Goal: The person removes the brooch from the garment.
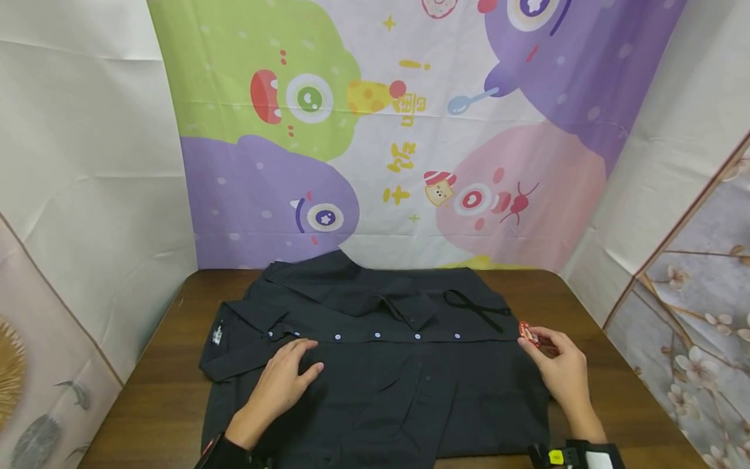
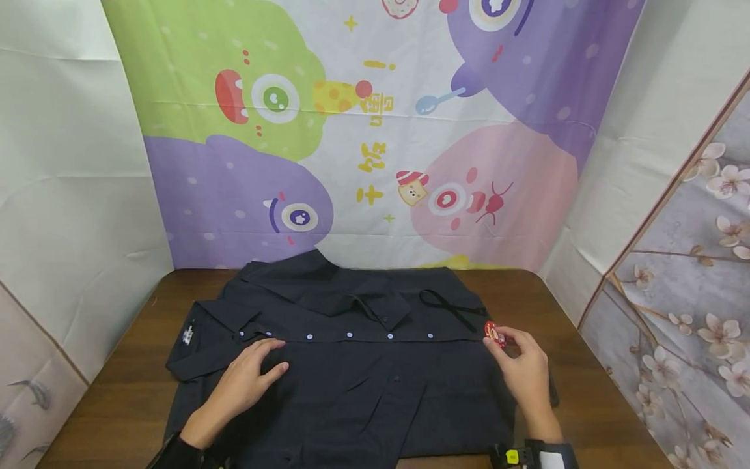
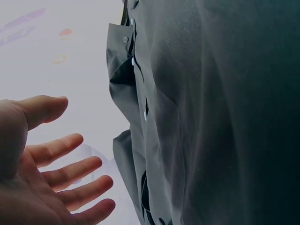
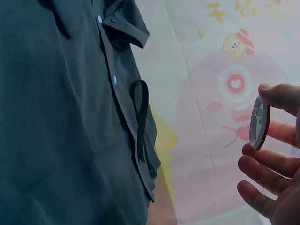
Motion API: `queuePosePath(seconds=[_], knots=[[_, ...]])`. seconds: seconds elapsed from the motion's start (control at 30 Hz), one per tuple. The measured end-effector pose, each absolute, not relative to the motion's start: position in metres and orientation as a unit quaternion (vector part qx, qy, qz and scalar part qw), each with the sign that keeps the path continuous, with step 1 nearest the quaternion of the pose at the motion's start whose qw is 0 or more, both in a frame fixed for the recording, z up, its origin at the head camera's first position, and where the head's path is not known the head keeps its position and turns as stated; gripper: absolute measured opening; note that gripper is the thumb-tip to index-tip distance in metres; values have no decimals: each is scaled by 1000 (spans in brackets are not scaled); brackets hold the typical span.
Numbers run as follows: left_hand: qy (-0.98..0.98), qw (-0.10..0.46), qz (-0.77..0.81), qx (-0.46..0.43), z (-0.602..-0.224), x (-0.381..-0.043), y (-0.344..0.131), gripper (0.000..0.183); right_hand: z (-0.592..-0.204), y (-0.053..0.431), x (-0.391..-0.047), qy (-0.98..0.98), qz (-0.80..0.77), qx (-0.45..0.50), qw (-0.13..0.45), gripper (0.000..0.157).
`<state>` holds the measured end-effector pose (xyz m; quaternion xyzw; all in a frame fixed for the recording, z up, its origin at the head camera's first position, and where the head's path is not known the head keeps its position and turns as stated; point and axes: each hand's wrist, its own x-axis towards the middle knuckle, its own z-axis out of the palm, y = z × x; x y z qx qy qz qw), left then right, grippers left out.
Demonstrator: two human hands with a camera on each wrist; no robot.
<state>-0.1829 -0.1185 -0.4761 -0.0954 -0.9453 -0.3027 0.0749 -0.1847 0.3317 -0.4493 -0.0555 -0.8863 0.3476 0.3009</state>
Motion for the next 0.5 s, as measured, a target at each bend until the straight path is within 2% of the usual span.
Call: queuePosePath(seconds=[0.23, 0.5], knots=[[-943, 90, -304, -99, -477, -182, -119, 41, -452, 339, -182, -887, 342, -74, 301, 31], [-944, 80, -305, -93, -477, -181, -119, 42, -453, 348, -178, -890, 329, -79, 305, 31]])
